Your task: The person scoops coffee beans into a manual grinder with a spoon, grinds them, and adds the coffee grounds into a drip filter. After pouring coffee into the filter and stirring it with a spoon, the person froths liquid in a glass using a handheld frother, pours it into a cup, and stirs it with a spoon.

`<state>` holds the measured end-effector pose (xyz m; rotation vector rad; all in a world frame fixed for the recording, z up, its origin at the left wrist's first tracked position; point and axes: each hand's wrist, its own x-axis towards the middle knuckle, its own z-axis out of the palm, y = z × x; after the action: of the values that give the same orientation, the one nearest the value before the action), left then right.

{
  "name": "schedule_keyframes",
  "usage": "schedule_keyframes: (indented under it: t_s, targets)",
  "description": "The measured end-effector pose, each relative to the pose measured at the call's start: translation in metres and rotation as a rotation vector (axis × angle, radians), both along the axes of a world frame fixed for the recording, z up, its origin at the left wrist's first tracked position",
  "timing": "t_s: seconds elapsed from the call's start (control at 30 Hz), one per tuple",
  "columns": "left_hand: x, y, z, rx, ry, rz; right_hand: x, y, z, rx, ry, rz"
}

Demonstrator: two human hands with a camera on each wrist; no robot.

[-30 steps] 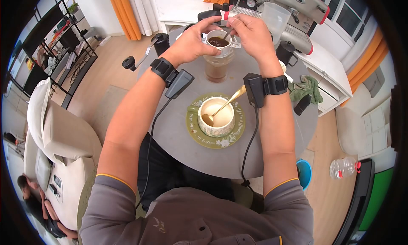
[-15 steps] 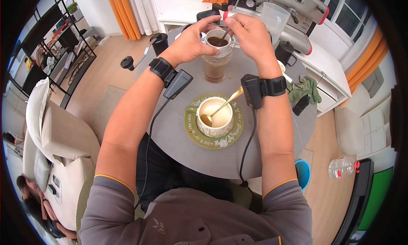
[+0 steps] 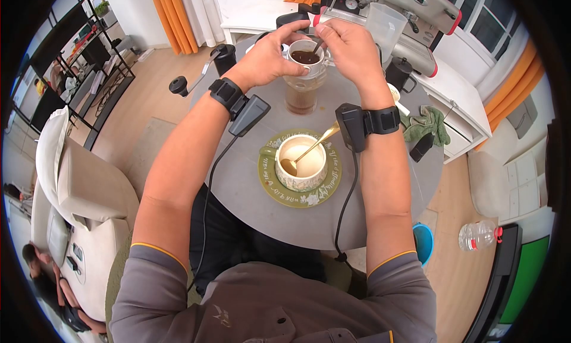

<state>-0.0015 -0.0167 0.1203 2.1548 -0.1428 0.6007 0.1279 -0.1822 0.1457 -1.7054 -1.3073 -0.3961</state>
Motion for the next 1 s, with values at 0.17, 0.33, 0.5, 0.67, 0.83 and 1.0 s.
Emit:
schedule_keyframes:
  t_s: [0.17, 0.33, 0.5, 0.67, 0.83, 1.0]
  targets:
    - [0.002, 0.003, -0.002, 0.01, -0.009, 0.012, -0.004, 0.002, 0.001, 0.103, 0.071, 0.064]
    - [0.001, 0.001, -0.001, -0.018, 0.012, -0.006, -0.005, -0.001, 0.002, -0.023, -0.037, -0.031]
    - [0.001, 0.002, 0.0, 0.015, -0.007, 0.01, -0.009, -0.004, 0.006, -0.003, -0.033, -0.041]
    - [0.001, 0.002, -0.001, -0.008, -0.004, -0.001, -0.005, 0.0, 0.002, 0.01, 0.037, 0.032]
    - [0.001, 0.002, 0.0, 0.026, -0.022, 0.006, -0.006, -0.001, 0.002, 0.06, -0.036, -0.042]
    - [0.001, 0.002, 0.001, -0.012, -0.012, -0.007, -0.005, 0.0, 0.002, 0.067, 0.099, 0.079]
